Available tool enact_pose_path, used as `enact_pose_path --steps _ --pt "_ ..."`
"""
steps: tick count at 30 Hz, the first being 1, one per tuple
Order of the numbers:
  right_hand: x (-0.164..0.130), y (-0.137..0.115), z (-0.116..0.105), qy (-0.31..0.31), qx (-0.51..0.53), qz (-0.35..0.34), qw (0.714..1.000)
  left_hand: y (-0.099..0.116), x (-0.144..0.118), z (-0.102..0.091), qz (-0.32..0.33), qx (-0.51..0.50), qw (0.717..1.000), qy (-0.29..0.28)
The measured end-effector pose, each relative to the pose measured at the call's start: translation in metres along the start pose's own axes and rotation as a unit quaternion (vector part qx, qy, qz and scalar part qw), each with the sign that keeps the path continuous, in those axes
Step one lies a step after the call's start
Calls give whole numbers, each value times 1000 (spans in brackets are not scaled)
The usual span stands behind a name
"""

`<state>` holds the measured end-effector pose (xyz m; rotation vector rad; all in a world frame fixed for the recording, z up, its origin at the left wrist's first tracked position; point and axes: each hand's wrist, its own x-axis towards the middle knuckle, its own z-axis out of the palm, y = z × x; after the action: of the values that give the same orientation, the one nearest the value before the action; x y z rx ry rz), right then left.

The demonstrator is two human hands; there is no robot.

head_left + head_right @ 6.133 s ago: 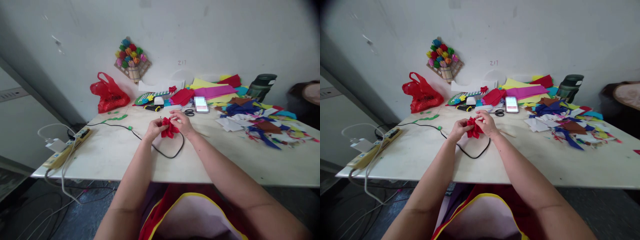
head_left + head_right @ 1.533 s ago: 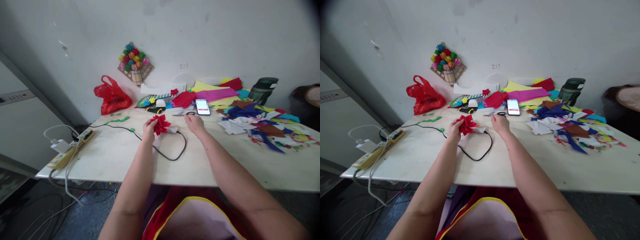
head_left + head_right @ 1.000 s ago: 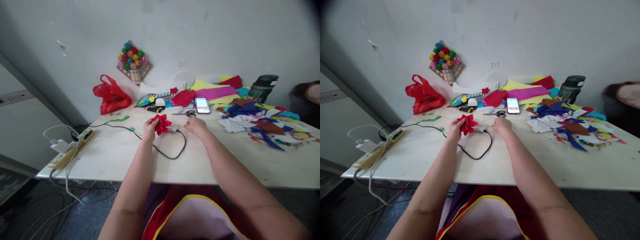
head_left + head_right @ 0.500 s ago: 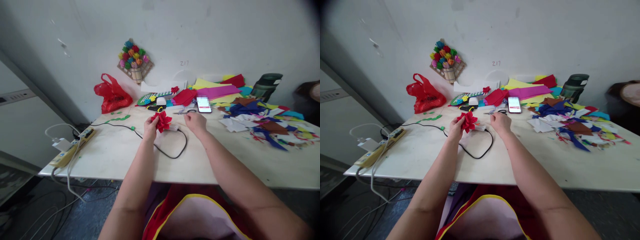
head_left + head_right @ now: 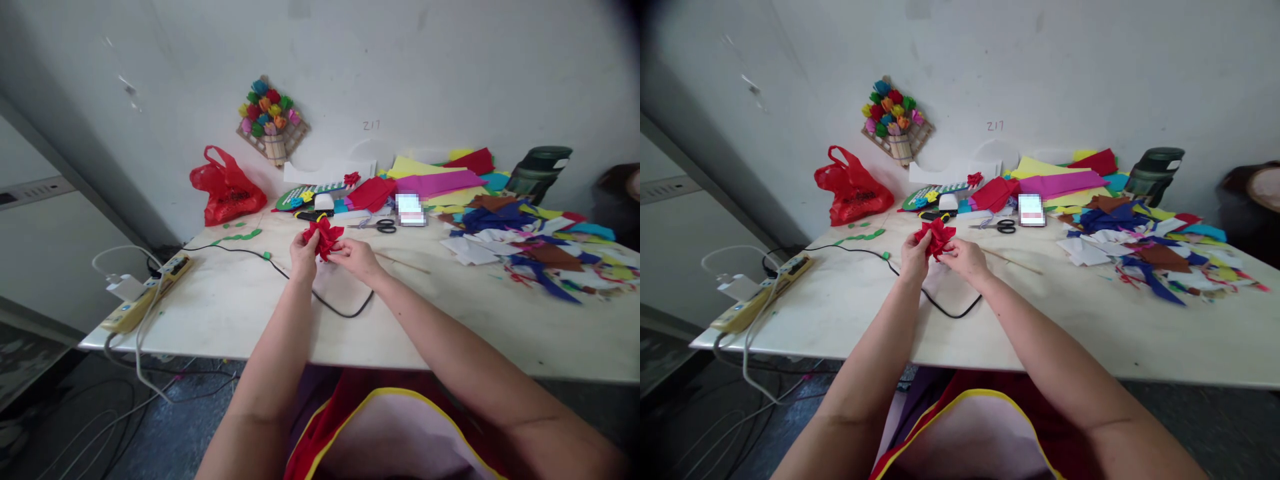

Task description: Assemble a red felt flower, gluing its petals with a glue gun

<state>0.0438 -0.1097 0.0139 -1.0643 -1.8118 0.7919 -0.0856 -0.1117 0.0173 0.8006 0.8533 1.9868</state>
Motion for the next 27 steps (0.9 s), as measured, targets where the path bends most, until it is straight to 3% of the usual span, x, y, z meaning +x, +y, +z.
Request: enact_pose_path --steps 8,12,19,24,25,27 --pt "-1 -3 3 -2 31 47 998 -4 -2 3 6 29 1000 3" --pt "-2 -6 -7 -15 130 18 991 -4 0 -2 20 35 999 13" --pt "-4 -15 -22 -19 280 -46 959 -4 1 -4 14 75 997 26" --pt "-8 -21 -24 -108 386 -13 916 -3 0 -3 16 89 996 28" --pt "-7 -20 -24 -107 390 -18 914 -3 0 -3 18 91 995 27" --pt "-3 -17 -25 -43 366 -48 928 -3 0 -4 20 92 995 31"
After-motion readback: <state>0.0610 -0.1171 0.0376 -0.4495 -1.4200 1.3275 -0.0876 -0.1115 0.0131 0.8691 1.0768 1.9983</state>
